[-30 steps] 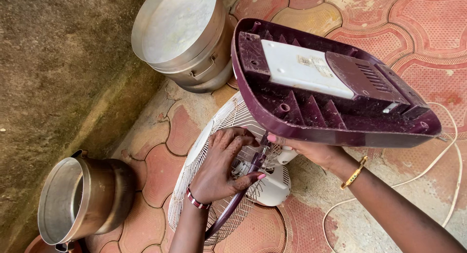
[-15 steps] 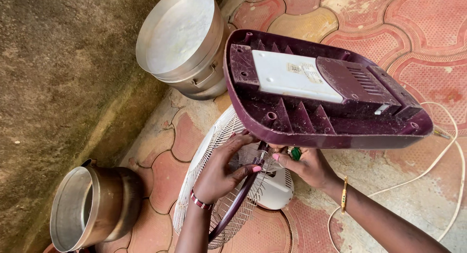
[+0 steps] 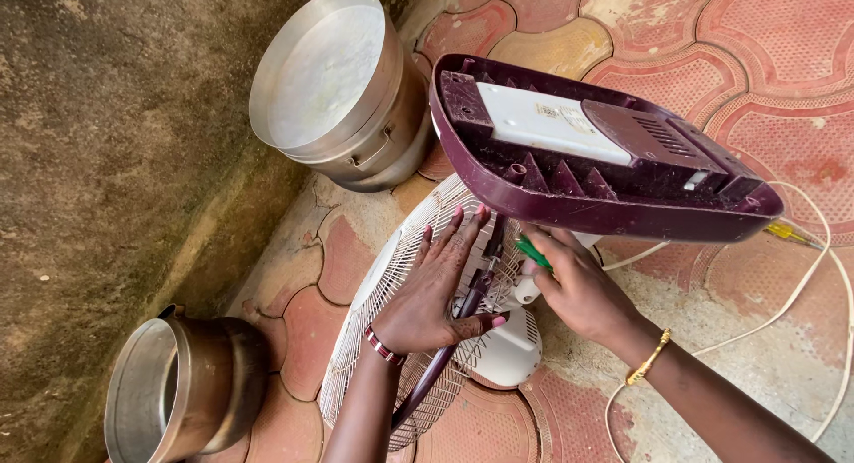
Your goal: The person uses a green screwdriver to loosen and remove screws from the back of a white and purple table fan. They then detach the rear plastic cover from the fan's metal cage.
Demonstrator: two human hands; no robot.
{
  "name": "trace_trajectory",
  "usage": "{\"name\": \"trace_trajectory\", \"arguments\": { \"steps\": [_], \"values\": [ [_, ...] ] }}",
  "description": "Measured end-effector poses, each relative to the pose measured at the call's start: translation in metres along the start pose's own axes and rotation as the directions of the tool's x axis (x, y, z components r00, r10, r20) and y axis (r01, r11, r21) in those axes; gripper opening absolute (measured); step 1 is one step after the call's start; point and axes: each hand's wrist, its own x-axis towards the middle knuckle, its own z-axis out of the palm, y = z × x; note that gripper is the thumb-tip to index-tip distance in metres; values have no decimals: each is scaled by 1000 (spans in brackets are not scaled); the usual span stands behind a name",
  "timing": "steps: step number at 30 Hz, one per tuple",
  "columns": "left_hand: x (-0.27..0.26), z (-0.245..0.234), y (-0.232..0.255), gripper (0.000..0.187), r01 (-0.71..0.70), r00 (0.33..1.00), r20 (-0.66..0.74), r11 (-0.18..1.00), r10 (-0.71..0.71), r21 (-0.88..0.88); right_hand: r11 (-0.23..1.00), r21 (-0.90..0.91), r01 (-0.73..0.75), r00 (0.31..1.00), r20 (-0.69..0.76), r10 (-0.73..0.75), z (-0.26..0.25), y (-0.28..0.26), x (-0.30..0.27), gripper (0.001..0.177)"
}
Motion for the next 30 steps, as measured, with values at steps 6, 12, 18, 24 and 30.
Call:
{"name": "trace_trajectory", "arguments": {
  "steps": [6, 12, 18, 24, 30],
  "values": [
    [1, 5, -9, 120, -16, 1000, 11, 1000, 16, 26, 1000, 22, 12, 998, 53, -13, 5, 1, 9, 40],
    [9, 9, -17, 107, 12, 996, 83, 1000, -11, -7, 991, 15, 134, 991, 28, -134, 14, 22, 11, 39],
    [14, 10, -13, 106, 31, 995, 99, 999, -29, -22, 989, 105, 104, 993, 37, -108, 21, 26, 11, 37],
    [19, 8, -12, 105, 25, 997, 75, 999, -23, -26, 997, 59, 43, 998, -40, -41, 17, 5, 11, 35],
    [40, 1, 0, 93, -14, 994, 109, 997, 23, -76, 978, -149, 146, 932, -311, -187, -47, -25, -39, 39]
  ]
}}
